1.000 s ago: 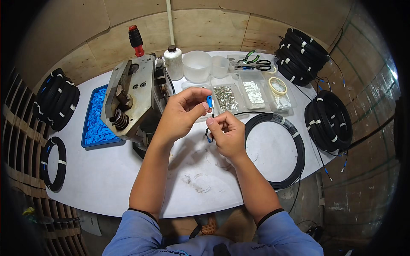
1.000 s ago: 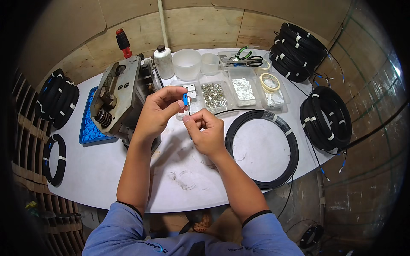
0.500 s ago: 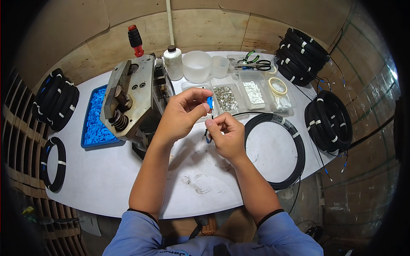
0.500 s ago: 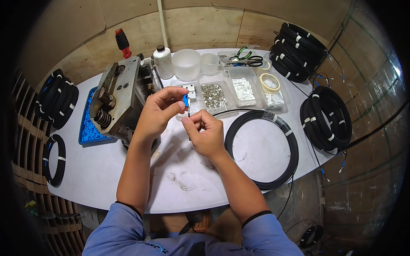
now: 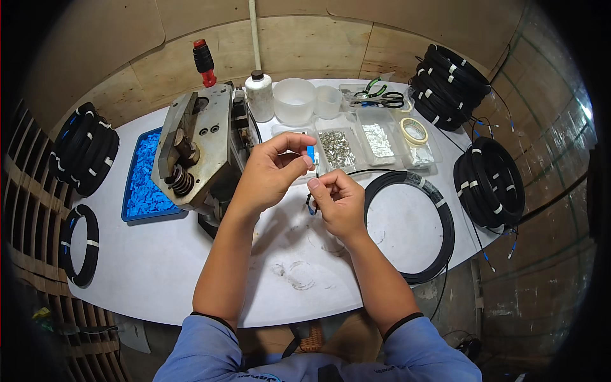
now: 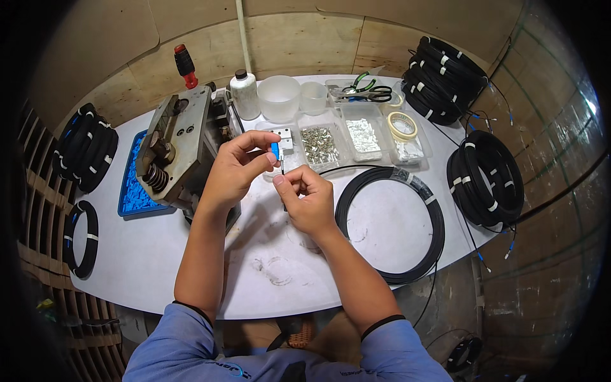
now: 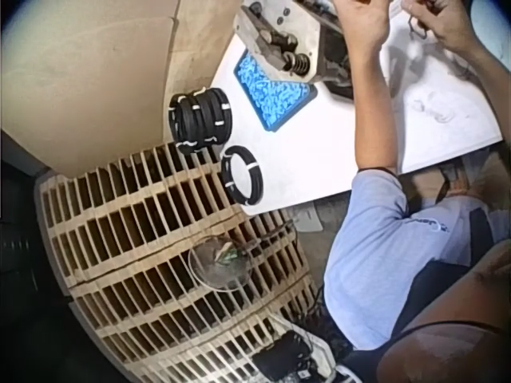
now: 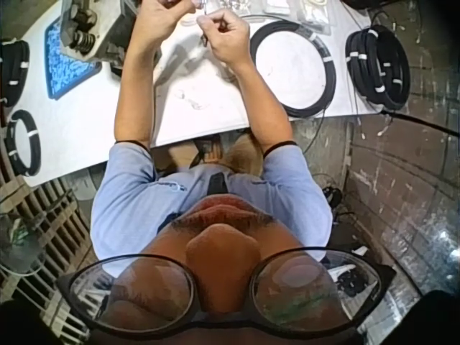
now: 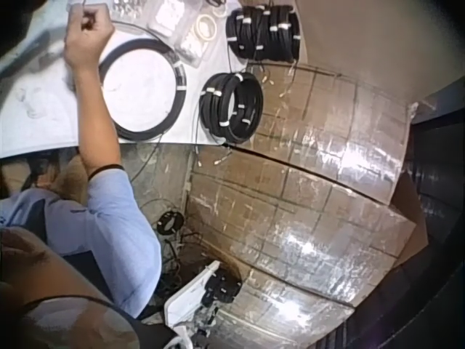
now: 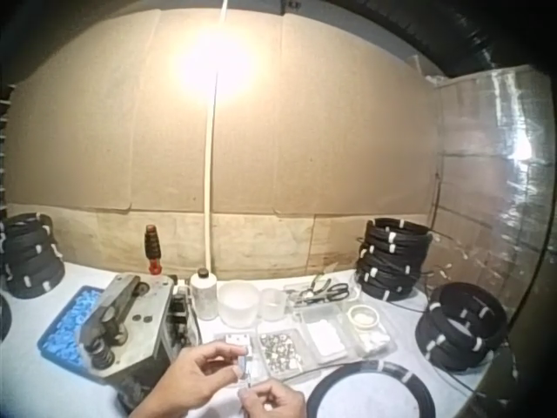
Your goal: The recorder is seen assembling electrical connectors onto wires using a small benchtop press tool.
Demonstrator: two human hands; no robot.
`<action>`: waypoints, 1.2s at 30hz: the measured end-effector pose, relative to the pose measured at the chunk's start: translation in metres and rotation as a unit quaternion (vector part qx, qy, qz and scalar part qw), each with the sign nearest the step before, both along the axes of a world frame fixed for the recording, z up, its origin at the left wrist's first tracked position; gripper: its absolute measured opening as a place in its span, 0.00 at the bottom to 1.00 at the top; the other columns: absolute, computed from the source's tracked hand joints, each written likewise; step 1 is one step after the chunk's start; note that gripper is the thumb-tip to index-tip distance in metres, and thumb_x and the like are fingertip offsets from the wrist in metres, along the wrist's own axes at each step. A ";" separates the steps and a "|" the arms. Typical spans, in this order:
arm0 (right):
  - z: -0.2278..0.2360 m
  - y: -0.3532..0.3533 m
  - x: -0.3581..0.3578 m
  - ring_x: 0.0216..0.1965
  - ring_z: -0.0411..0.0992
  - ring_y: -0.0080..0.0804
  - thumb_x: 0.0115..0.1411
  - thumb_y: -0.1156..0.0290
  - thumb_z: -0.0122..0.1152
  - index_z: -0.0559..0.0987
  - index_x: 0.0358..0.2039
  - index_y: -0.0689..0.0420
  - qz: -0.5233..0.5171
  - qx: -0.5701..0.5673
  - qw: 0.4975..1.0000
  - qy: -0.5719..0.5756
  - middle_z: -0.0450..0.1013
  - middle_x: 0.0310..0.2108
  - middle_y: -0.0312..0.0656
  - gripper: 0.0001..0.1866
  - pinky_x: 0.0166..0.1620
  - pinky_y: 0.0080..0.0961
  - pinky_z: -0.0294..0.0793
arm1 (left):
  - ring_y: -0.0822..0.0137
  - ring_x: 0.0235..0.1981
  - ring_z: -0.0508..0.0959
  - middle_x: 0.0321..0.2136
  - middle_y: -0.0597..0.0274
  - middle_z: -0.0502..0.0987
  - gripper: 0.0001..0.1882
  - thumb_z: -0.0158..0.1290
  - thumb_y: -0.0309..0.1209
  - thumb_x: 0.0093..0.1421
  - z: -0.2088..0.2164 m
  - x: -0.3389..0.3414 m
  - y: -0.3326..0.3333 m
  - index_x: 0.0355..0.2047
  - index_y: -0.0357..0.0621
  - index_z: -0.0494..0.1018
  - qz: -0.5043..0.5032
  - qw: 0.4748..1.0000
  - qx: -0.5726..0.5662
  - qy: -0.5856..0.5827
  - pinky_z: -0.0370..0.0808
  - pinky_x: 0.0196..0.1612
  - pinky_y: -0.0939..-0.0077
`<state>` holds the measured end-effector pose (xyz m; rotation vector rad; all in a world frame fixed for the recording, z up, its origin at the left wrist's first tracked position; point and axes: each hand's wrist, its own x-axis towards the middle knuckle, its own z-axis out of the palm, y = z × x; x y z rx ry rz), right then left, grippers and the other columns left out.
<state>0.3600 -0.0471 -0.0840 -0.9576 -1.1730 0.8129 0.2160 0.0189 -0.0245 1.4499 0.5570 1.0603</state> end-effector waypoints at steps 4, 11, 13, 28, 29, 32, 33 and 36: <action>0.002 0.000 -0.001 0.19 0.62 0.10 0.61 0.68 0.64 0.75 0.26 0.59 0.004 -0.007 1.000 0.013 0.68 0.17 0.27 0.10 0.23 0.12 0.62 | 0.76 0.35 0.76 0.35 0.65 0.77 0.13 0.55 0.21 0.58 -0.003 0.001 0.001 0.45 0.37 0.75 -0.012 1.000 0.001 -0.006 0.74 0.41 0.80; 0.003 -0.001 0.002 0.17 0.62 0.09 0.62 0.68 0.62 0.76 0.27 0.59 0.013 -0.023 0.999 0.025 0.68 0.16 0.27 0.10 0.21 0.11 0.60 | 0.76 0.34 0.76 0.33 0.65 0.78 0.13 0.55 0.21 0.59 -0.002 0.001 0.000 0.45 0.37 0.76 -0.020 1.000 -0.008 -0.004 0.74 0.41 0.79; 0.005 -0.001 0.001 0.17 0.62 0.09 0.63 0.68 0.62 0.76 0.28 0.59 0.011 -0.020 0.999 0.029 0.68 0.15 0.27 0.10 0.21 0.11 0.59 | 0.77 0.35 0.76 0.33 0.65 0.78 0.13 0.55 0.21 0.59 -0.002 0.002 0.000 0.46 0.36 0.75 -0.018 1.000 -0.005 -0.005 0.74 0.41 0.80; 0.006 -0.003 0.001 0.16 0.62 0.09 0.64 0.66 0.60 0.77 0.28 0.59 0.016 -0.041 0.999 0.020 0.68 0.15 0.27 0.11 0.21 0.12 0.60 | 0.76 0.37 0.77 0.36 0.63 0.79 0.13 0.55 0.22 0.60 -0.005 0.000 0.003 0.46 0.36 0.75 -0.030 0.999 -0.004 0.011 0.76 0.44 0.78; 0.005 -0.003 0.001 0.16 0.62 0.09 0.64 0.66 0.60 0.77 0.28 0.59 0.016 -0.041 0.999 0.020 0.68 0.15 0.27 0.11 0.21 0.12 0.60 | 0.76 0.37 0.77 0.36 0.63 0.79 0.13 0.55 0.22 0.60 -0.004 0.000 0.003 0.46 0.36 0.75 -0.030 0.999 -0.004 0.011 0.76 0.44 0.78; 0.005 -0.002 0.001 0.16 0.62 0.09 0.64 0.66 0.60 0.77 0.28 0.59 0.018 -0.037 0.999 0.020 0.68 0.15 0.27 0.11 0.21 0.12 0.60 | 0.76 0.37 0.77 0.36 0.63 0.79 0.13 0.55 0.23 0.60 -0.005 0.001 0.003 0.46 0.36 0.75 -0.034 0.999 -0.008 0.005 0.77 0.44 0.78; 0.005 -0.002 0.001 0.16 0.62 0.09 0.64 0.65 0.60 0.77 0.28 0.59 0.017 -0.035 0.999 0.020 0.68 0.15 0.27 0.12 0.21 0.12 0.60 | 0.76 0.37 0.77 0.36 0.63 0.79 0.13 0.55 0.23 0.61 -0.005 0.000 0.003 0.47 0.36 0.75 -0.035 0.999 -0.006 0.005 0.77 0.44 0.78; 0.006 -0.002 0.000 0.16 0.62 0.09 0.64 0.65 0.60 0.77 0.27 0.59 0.016 -0.033 0.999 0.019 0.68 0.15 0.27 0.12 0.21 0.12 0.59 | 0.76 0.37 0.77 0.36 0.63 0.79 0.13 0.55 0.23 0.61 -0.005 0.000 0.003 0.47 0.35 0.74 -0.036 0.999 -0.002 0.009 0.77 0.44 0.78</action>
